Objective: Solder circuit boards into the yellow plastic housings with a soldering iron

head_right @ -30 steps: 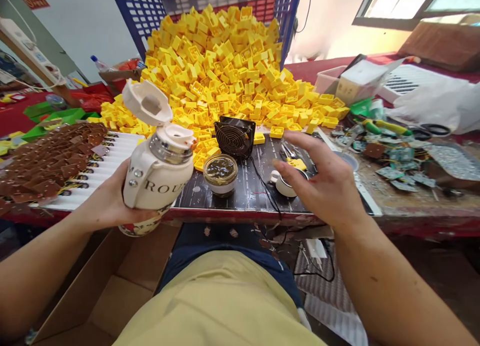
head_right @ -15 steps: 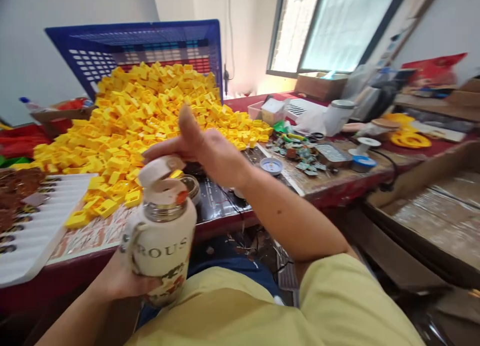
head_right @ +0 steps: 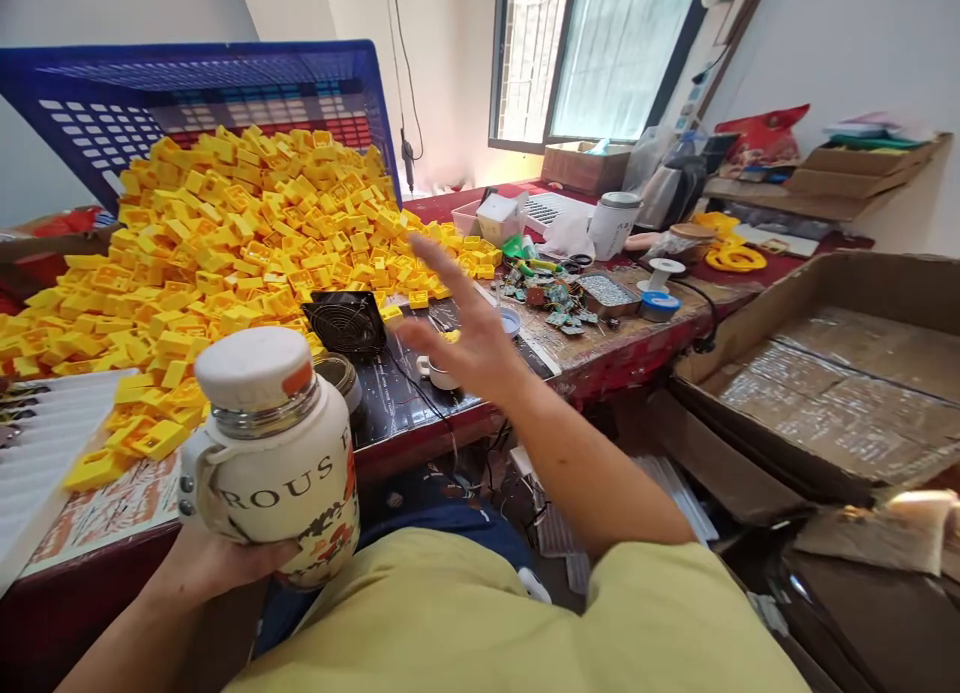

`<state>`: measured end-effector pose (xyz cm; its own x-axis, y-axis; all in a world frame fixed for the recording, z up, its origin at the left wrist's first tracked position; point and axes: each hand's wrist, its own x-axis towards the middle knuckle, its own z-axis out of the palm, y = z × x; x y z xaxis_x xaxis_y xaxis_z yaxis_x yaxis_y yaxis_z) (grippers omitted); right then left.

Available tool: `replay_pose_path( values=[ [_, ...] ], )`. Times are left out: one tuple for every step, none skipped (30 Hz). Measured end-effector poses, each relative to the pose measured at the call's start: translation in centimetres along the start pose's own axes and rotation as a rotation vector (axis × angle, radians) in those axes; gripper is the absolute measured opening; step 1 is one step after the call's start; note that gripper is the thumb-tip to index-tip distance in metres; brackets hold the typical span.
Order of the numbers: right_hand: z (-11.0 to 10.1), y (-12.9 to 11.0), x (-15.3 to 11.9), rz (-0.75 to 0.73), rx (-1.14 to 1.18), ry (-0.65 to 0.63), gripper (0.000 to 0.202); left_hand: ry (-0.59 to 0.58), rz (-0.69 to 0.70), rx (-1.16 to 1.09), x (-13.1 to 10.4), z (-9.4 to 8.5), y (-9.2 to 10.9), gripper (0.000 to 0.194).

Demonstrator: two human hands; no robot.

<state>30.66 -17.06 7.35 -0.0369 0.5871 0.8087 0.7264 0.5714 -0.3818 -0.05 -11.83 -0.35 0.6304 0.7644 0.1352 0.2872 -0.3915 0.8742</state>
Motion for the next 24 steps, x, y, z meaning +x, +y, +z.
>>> replay_pose_path(
  values=[
    [-0.6,1.7,-0.9,0.202,-0.221,0.042,0.074,0.031,-0.015,-0.001,-0.1,0.0,0.1,0.085],
    [-0.9,3.3,-2.0,0.303,-0.302,0.039,0.080,0.062,-0.032,-0.010,-0.2,0.2,0.4,0.089],
    [-0.8,4.9,-3.1,0.354,-0.343,0.008,0.085,0.083,-0.052,-0.021,-0.3,0.4,0.8,0.093],
    [-0.3,6.3,-4.3,0.394,-0.379,-0.031,0.091,0.086,-0.076,-0.027,-0.3,0.7,1.3,0.094],
    [0.6,7.5,-5.4,0.423,-0.413,-0.066,0.090,0.079,-0.101,-0.022,-0.2,1.0,1.8,0.094],
    [1.7,8.5,-6.3,0.445,-0.447,-0.092,0.082,0.077,-0.121,-0.007,-0.1,1.4,2.2,0.093],
    [2.8,9.2,-7.1,0.460,-0.480,-0.107,0.067,0.077,-0.136,0.010,0.0,1.7,2.6,0.093],
    [3.8,9.6,-7.6,0.464,-0.507,-0.114,0.057,0.073,-0.144,0.022,0.2,2.1,2.9,0.093],
    [4.6,9.8,-7.8,0.459,-0.529,-0.118,0.049,0.063,-0.146,0.032,0.4,2.4,3.0,0.095],
    [5.1,9.8,-7.8,0.442,-0.542,-0.120,0.045,0.046,-0.142,0.042,0.6,2.7,3.0,0.097],
    [5.3,9.5,-7.5,0.413,-0.547,-0.123,0.044,0.020,-0.134,0.053,0.9,2.9,2.8,0.099],
    [5.0,9.0,-7.0,0.370,-0.544,-0.126,0.046,-0.011,-0.126,0.065,1.1,3.1,2.6,0.101],
    [4.4,8.2,-6.4,0.314,-0.539,-0.128,0.049,-0.043,-0.119,0.075,1.4,3.3,2.4,0.102],
    [3.6,7.2,-5.7,0.247,-0.532,-0.130,0.051,-0.075,-0.114,0.078,1.6,3.4,2.2,0.104],
    [2.6,6.1,-4.9,0.171,-0.529,-0.128,0.054,-0.104,-0.108,0.067,1.9,3.6,2.0,0.104],
    [1.5,4.8,-4.1,0.092,-0.535,-0.119,0.051,-0.130,-0.102,0.048,2.2,3.7,2.0,0.104],
    [0.4,3.5,-3.3,0.012,-0.543,-0.112,0.044,-0.147,-0.095,0.028,2.4,3.8,2.0,0.104],
    [-0.6,2.3,-2.5,-0.064,-0.550,-0.123,0.038,-0.160,-0.086,0.015,2.7,3.9,2.1,0.103],
    [-1.4,1.1,-1.8,-0.206,-0.567,-0.150,0.038,-0.171,-0.072,0.010,3.0,4.0,2.3,0.102],
    [-2.1,0.1,-1.1,-0.406,-0.609,-0.188,0.039,-0.179,-0.055,0.015,3.3,4.2,2.5,0.102],
    [-2.8,-0.8,-0.6,-0.566,-0.639,-0.230,0.040,-0.184,-0.036,0.024,3.6,4.3,2.7,0.101],
    [-3.3,-1.4,-0.1,-0.699,-0.667,-0.279,0.041,-0.187,-0.017,0.030,3.8,4.5,2.9,0.102],
    [-3.8,-1.9,0.2,-0.783,-0.685,-0.329,0.043,-0.184,0.002,0.024,4.0,4.7,3.1,0.102],
    [-4.4,-2.3,0.3,-0.811,-0.684,-0.374,0.046,-0.175,0.019,0.006,4.2,5.0,3.2,0.102]
  ],
)
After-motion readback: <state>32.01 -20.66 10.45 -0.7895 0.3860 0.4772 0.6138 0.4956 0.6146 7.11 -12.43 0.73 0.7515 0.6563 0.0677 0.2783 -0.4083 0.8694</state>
